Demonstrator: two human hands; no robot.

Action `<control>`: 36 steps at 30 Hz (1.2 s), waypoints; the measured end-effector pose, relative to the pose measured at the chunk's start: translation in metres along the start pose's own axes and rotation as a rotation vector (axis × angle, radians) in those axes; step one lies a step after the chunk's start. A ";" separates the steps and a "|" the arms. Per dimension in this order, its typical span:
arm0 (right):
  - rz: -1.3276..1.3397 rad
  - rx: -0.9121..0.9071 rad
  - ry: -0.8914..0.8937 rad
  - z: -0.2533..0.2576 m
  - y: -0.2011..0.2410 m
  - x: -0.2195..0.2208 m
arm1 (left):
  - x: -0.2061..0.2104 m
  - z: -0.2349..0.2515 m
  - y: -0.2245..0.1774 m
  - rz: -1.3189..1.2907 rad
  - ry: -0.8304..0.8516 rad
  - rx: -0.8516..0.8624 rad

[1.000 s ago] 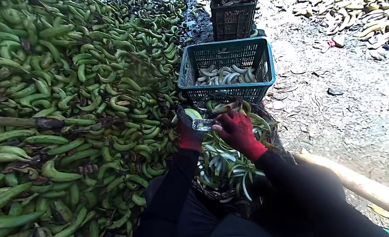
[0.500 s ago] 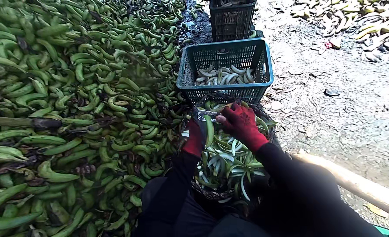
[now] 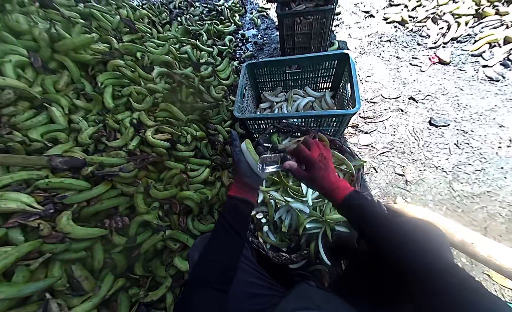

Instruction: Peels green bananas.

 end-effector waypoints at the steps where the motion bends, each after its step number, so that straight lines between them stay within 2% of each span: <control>1: -0.029 -0.121 -0.038 -0.003 0.013 0.003 | 0.001 0.000 0.005 -0.180 0.040 -0.074; 3: -0.068 -0.205 -0.060 -0.006 0.025 0.007 | 0.006 -0.007 0.016 -0.403 0.165 -0.200; 5: -0.044 -0.138 -0.025 -0.001 0.023 0.006 | 0.013 -0.006 0.021 -0.434 0.161 -0.232; 8: 0.068 0.070 0.111 0.006 0.006 0.010 | 0.021 -0.020 0.019 -0.057 0.089 -0.088; 10: 0.200 0.257 0.235 0.011 -0.011 0.016 | 0.024 -0.030 0.024 0.151 0.052 -0.058; 13: 0.476 0.578 0.394 0.010 -0.047 0.035 | 0.030 -0.034 0.024 0.168 0.162 -0.135; 15: 0.521 0.666 0.315 0.001 -0.057 0.032 | 0.027 -0.025 0.019 0.033 0.289 -0.198; 17: 0.489 0.552 0.192 -0.010 -0.049 0.020 | 0.017 -0.009 0.014 -0.092 0.378 -0.208; 19: 0.360 0.208 0.201 -0.005 -0.021 0.006 | 0.001 -0.002 0.008 -0.076 0.333 -0.165; 21: 0.234 -0.099 0.243 -0.004 0.008 0.002 | 0.002 -0.001 0.008 -0.178 0.334 -0.243; 22: 0.188 -0.183 0.251 -0.005 0.018 0.003 | 0.004 -0.003 0.008 -0.221 0.353 -0.282; 24: 0.155 -0.206 0.247 -0.006 0.022 0.008 | 0.011 -0.008 0.010 -0.247 0.387 -0.309; 27: 0.134 -0.052 0.222 -0.005 0.012 0.016 | 0.017 -0.009 0.021 -0.201 0.332 -0.269; 30: 0.131 0.194 0.164 -0.003 -0.007 0.023 | 0.021 -0.018 0.028 -0.029 0.165 -0.112; 32: 0.142 0.381 0.167 -0.001 -0.027 0.024 | 0.030 -0.023 0.033 -0.062 0.146 -0.094; 34: 0.250 0.627 0.193 0.002 -0.052 0.022 | 0.031 -0.028 0.034 -0.070 0.142 -0.103; 36: 0.434 0.754 0.126 0.002 -0.070 0.013 | 0.023 -0.025 0.027 -0.050 0.154 -0.081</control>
Point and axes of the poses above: each hand's wrist, its own z-axis towards the middle knuckle, its own x-axis out of the palm, y = z × x, the point moved 6 cm from there along z, towards the middle knuckle
